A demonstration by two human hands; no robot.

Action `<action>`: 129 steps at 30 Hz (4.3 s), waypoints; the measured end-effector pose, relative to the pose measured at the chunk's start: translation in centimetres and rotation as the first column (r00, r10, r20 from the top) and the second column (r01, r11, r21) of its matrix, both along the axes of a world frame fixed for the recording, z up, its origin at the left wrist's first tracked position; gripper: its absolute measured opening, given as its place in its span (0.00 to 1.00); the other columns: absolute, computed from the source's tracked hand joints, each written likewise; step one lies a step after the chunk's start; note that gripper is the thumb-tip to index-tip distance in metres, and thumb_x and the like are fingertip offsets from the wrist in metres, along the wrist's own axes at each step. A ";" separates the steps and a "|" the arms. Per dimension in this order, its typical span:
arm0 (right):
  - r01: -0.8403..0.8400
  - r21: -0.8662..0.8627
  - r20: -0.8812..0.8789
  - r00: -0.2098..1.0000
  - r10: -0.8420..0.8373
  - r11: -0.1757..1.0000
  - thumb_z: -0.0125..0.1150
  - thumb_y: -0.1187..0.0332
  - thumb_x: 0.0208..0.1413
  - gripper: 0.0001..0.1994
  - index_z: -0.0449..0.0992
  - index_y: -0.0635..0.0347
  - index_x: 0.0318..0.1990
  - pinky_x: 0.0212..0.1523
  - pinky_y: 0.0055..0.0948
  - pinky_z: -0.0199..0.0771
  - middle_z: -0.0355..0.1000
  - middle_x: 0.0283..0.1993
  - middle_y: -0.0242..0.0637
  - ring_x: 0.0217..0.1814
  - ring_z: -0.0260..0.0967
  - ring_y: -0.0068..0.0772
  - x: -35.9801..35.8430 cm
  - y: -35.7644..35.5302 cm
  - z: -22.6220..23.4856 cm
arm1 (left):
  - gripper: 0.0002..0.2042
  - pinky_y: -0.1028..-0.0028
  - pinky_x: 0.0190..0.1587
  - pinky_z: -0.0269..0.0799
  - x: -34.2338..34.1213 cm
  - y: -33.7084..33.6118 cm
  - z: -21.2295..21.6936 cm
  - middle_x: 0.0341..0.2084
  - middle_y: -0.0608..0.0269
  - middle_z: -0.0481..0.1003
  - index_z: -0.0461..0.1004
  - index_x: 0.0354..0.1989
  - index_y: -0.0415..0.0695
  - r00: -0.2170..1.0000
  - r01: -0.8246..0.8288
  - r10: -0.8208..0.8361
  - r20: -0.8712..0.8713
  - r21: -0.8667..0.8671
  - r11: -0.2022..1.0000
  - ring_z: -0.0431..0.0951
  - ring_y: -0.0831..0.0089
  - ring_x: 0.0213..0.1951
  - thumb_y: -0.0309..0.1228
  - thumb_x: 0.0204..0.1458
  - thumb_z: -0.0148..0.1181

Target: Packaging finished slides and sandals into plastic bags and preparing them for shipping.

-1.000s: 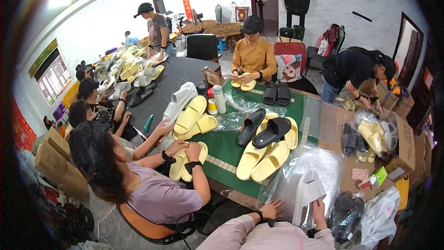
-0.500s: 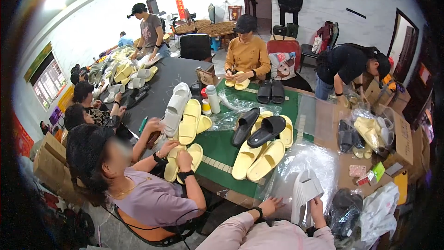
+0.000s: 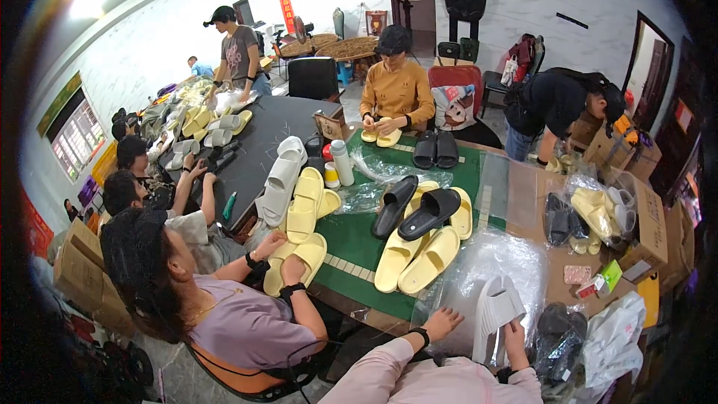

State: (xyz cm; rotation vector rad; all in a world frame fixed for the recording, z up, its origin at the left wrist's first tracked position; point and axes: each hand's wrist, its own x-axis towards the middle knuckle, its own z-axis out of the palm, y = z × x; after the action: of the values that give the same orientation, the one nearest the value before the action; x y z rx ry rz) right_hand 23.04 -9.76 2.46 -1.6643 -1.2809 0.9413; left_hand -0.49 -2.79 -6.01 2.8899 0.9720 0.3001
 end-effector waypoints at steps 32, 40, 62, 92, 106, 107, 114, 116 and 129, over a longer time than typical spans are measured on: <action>-0.409 -0.171 -0.496 0.822 0.280 0.896 0.55 0.73 0.49 0.15 0.71 0.66 0.46 0.39 0.25 0.69 0.72 0.40 0.34 0.39 0.68 0.20 1.7 0.0 9.7 | 0.08 0.63 0.37 0.69 0.8 3.4 3.8 0.28 0.52 0.72 0.72 0.32 0.42 0.861 -0.044 0.268 0.433 -0.462 0.886 0.73 0.53 0.34 0.32 0.50 0.49; -0.492 -0.412 -0.197 0.870 0.452 0.767 0.56 0.78 0.48 0.11 0.75 0.65 0.41 0.33 0.22 0.69 0.74 0.35 0.30 0.31 0.66 0.18 4.6 -0.5 4.6 | 0.11 0.67 0.38 0.68 1.5 4.1 5.0 0.32 0.57 0.70 0.69 0.40 0.44 0.934 0.103 -0.011 0.357 -0.238 0.966 0.71 0.58 0.36 0.30 0.46 0.49; -0.225 0.164 0.462 0.878 0.126 0.961 0.50 0.80 0.37 0.12 0.75 0.63 0.32 0.36 0.35 0.66 0.70 0.33 0.46 0.36 0.67 0.50 3.5 -4.0 4.0 | 0.11 0.64 0.33 0.70 6.2 4.7 11.3 0.25 0.53 0.72 0.70 0.39 0.44 0.869 0.183 0.013 0.494 -0.346 0.920 0.74 0.55 0.31 0.31 0.48 0.48; -0.261 0.309 0.814 0.570 -0.113 0.915 0.53 0.70 0.39 0.13 0.72 0.58 0.36 0.43 0.38 0.60 0.67 0.37 0.40 0.42 0.63 0.44 -3.0 -0.7 4.7 | 0.19 0.74 0.28 0.66 7.2 0.1 17.5 0.24 0.66 0.69 0.71 0.46 0.46 0.929 0.115 -0.166 0.330 0.167 0.979 0.71 0.70 0.29 0.28 0.41 0.52; -0.126 0.224 0.810 0.575 -0.112 0.966 0.50 0.62 0.45 0.12 0.73 0.60 0.34 0.51 0.45 0.55 0.67 0.39 0.47 0.50 0.60 0.47 -4.2 2.1 2.6 | 0.09 0.65 0.42 0.66 6.8 -3.1 18.1 0.41 0.61 0.72 0.77 0.32 0.45 0.836 0.266 -0.168 0.523 -0.118 0.957 0.70 0.59 0.38 0.25 0.42 0.53; -0.129 0.239 0.846 0.515 -0.140 0.963 0.50 0.62 0.45 0.13 0.73 0.60 0.34 0.53 0.45 0.54 0.66 0.40 0.49 0.52 0.58 0.49 -4.2 2.8 2.8 | 0.09 0.65 0.42 0.66 6.8 -3.2 18.3 0.41 0.61 0.72 0.77 0.32 0.45 0.835 0.270 -0.174 0.522 -0.113 0.956 0.70 0.59 0.38 0.25 0.42 0.53; -0.183 0.147 0.771 0.637 0.004 0.972 0.53 0.63 0.43 0.13 0.74 0.59 0.35 0.56 0.49 0.50 0.67 0.44 0.47 0.55 0.55 0.49 -4.2 6.6 1.8 | 0.09 0.69 0.44 0.66 5.8 -4.9 21.8 0.36 0.55 0.74 0.75 0.37 0.39 0.764 0.593 -0.196 0.615 -0.548 0.590 0.72 0.59 0.41 0.26 0.49 0.52; -0.263 0.337 0.699 0.713 -0.054 0.904 0.53 0.64 0.44 0.13 0.74 0.58 0.37 0.55 0.48 0.53 0.67 0.46 0.46 0.55 0.57 0.48 -4.5 5.6 1.0 | 0.09 0.71 0.43 0.67 5.6 -3.4 21.3 0.35 0.56 0.74 0.74 0.37 0.38 0.765 0.520 -0.056 0.642 -0.563 0.642 0.73 0.63 0.38 0.25 0.49 0.52; 0.464 0.442 0.506 0.578 -0.640 0.768 0.62 0.58 0.46 0.33 0.57 0.64 0.56 0.52 0.39 0.57 0.63 0.49 0.52 0.53 0.58 0.49 0.3 -3.9 8.7 | 0.11 0.82 0.23 0.69 5.7 0.9 22.2 0.39 0.59 0.73 0.74 0.40 0.37 0.569 0.274 0.560 0.602 -0.781 0.561 0.73 0.79 0.28 0.30 0.55 0.51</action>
State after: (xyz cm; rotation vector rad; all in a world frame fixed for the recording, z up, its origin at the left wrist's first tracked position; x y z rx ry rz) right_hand 23.33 -13.66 11.20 -2.0592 -1.0784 -0.2244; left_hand 5.17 -1.88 16.18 1.4434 0.8269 0.8370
